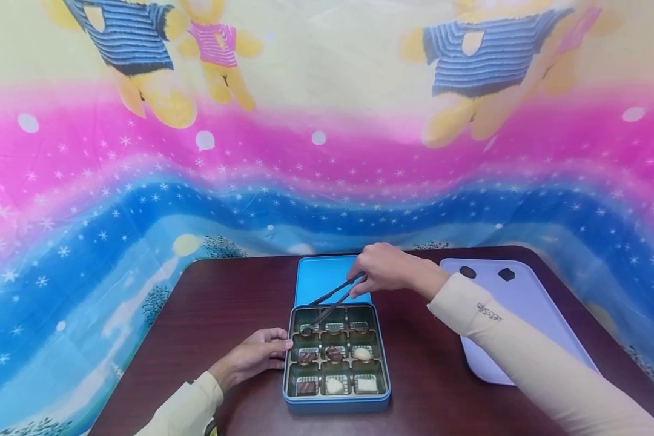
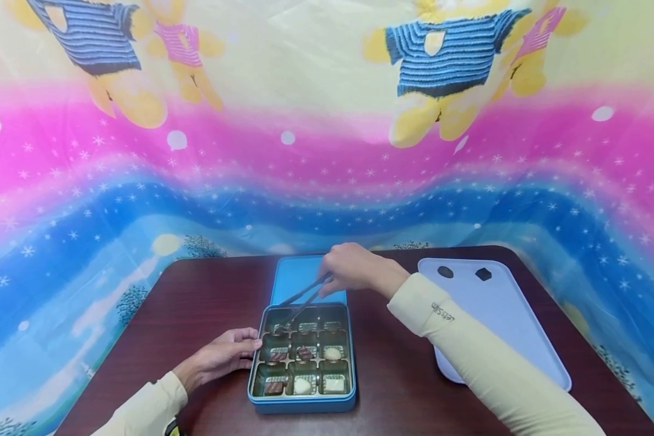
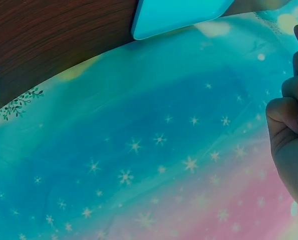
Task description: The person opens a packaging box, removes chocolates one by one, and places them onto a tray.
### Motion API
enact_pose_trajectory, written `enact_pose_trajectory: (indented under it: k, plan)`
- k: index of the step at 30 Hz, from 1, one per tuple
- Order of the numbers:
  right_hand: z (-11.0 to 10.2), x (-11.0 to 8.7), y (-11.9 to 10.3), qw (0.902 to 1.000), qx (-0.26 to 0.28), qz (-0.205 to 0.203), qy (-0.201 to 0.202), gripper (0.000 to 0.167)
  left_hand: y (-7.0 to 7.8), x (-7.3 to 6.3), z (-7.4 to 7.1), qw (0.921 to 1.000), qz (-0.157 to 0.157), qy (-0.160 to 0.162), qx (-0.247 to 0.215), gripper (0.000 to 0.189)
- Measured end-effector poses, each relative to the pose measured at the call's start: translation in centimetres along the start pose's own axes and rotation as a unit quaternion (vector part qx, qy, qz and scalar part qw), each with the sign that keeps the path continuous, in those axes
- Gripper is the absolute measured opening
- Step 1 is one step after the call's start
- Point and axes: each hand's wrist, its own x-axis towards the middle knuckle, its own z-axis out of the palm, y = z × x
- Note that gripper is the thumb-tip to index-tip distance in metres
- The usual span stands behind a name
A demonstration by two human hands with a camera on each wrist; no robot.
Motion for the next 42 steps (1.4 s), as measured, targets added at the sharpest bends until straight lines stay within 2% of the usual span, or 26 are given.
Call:
enact_pose_trajectory:
  k: [9, 17, 24, 34, 42]
  plan:
    - [0.5, 1.3, -0.7, 0.9997, -0.011, 0.006, -0.020, 0.029, -0.1, 0.1, -0.1, 1.0000, 0.004, -0.005, -0.003, 0.011]
    - [0.7, 2.2, -1.2, 0.9986, -0.034, 0.013, -0.037, 0.028, -0.1, 0.1, 0.0, 1.0000, 0.002, -0.004, -0.001, 0.018]
    - [0.6, 3.1, -1.8, 0.9968, -0.061, 0.014, -0.050, 0.026, 0.0, 0.1, 0.0, 1.0000, 0.000, 0.003, 0.005, 0.017]
    - [0.3, 4.8, -3.0, 0.9898, -0.095, 0.036, -0.100, 0.028, 0.2, 0.0, 0.0, 0.9999, -0.004, 0.010, 0.010, 0.015]
    - [0.8, 5.9, -3.4, 0.9861, -0.102, 0.048, -0.123, 0.025, 0.1, 0.1, 0.0, 0.9999, -0.006, 0.010, 0.011, 0.014]
